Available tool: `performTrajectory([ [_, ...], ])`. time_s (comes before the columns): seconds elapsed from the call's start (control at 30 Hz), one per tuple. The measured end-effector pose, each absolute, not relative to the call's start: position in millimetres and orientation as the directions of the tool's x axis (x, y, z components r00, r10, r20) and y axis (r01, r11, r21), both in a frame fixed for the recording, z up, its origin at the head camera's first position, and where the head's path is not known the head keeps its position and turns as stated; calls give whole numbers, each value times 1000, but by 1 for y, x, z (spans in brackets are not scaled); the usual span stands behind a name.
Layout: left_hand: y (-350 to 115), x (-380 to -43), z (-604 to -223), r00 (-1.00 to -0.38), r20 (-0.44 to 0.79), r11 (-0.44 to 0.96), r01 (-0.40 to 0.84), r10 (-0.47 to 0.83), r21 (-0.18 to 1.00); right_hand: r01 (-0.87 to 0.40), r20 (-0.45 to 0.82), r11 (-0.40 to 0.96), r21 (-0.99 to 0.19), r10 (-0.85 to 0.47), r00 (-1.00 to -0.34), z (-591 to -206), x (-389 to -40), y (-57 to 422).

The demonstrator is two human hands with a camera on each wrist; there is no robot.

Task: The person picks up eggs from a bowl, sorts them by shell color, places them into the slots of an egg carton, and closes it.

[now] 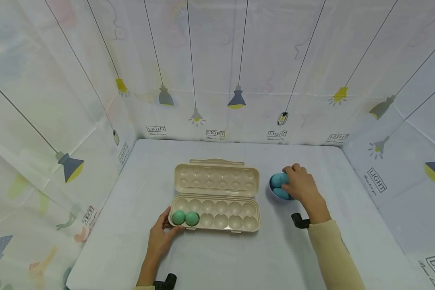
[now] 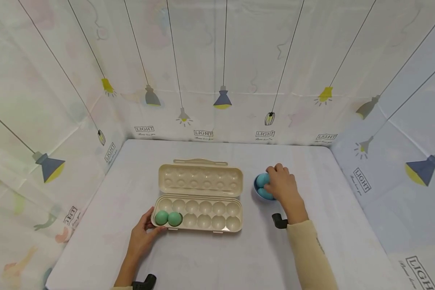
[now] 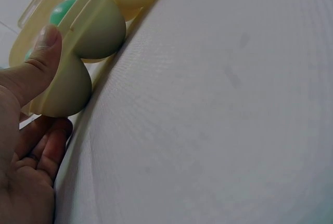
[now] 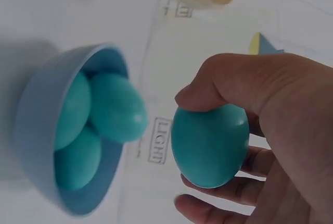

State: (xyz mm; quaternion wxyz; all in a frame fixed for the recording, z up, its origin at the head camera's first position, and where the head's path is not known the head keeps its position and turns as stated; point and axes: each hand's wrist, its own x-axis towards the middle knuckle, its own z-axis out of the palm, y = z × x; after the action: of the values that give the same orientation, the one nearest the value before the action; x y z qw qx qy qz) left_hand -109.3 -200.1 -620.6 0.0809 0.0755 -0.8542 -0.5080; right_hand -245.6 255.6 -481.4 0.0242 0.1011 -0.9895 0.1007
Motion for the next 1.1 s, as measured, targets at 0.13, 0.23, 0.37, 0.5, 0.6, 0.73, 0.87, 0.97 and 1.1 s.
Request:
performTrajectory([
  [0.13, -200, -109, -621, -976, 61, 470, -45, -210, 882, -226, 68, 942, -247, -216, -974, -469, -239, 240],
  [0.23, -200, -110, -621, -977, 55, 462, -48, -208, 885, -253, 95, 924, -286, -235, -967, -460, -233, 227],
  [0.37, -201, -109, -622, -977, 52, 464, -50, -206, 884, -299, 131, 888, -350, -270, -954, -451, -225, 206],
  [0.5, -201, -109, -621, -978, 51, 465, -51, -204, 884, -352, 164, 830, -432, -312, -936, -448, -219, 184],
  [0.6, -201, -110, -621, -978, 52, 466, -49, -202, 883, -390, 197, 800, -455, -337, -921, -450, -217, 170],
  [0.73, -202, -109, -622, -977, 61, 458, -41, -206, 888, -459, 254, 759, -462, -383, -888, -457, -217, 151],
  [0.87, -202, -109, -623, -976, 68, 445, -33, -209, 895, -509, 299, 693, -510, -411, -861, -463, -218, 130],
  [0.97, -202, -110, -624, -975, 67, 447, -35, -210, 894, -541, 335, 649, -535, -425, -841, -470, -219, 112],
  [1.1, -202, -110, -623, -974, 75, 447, -29, -213, 894, -593, 370, 600, -537, -464, -805, -483, -220, 84],
])
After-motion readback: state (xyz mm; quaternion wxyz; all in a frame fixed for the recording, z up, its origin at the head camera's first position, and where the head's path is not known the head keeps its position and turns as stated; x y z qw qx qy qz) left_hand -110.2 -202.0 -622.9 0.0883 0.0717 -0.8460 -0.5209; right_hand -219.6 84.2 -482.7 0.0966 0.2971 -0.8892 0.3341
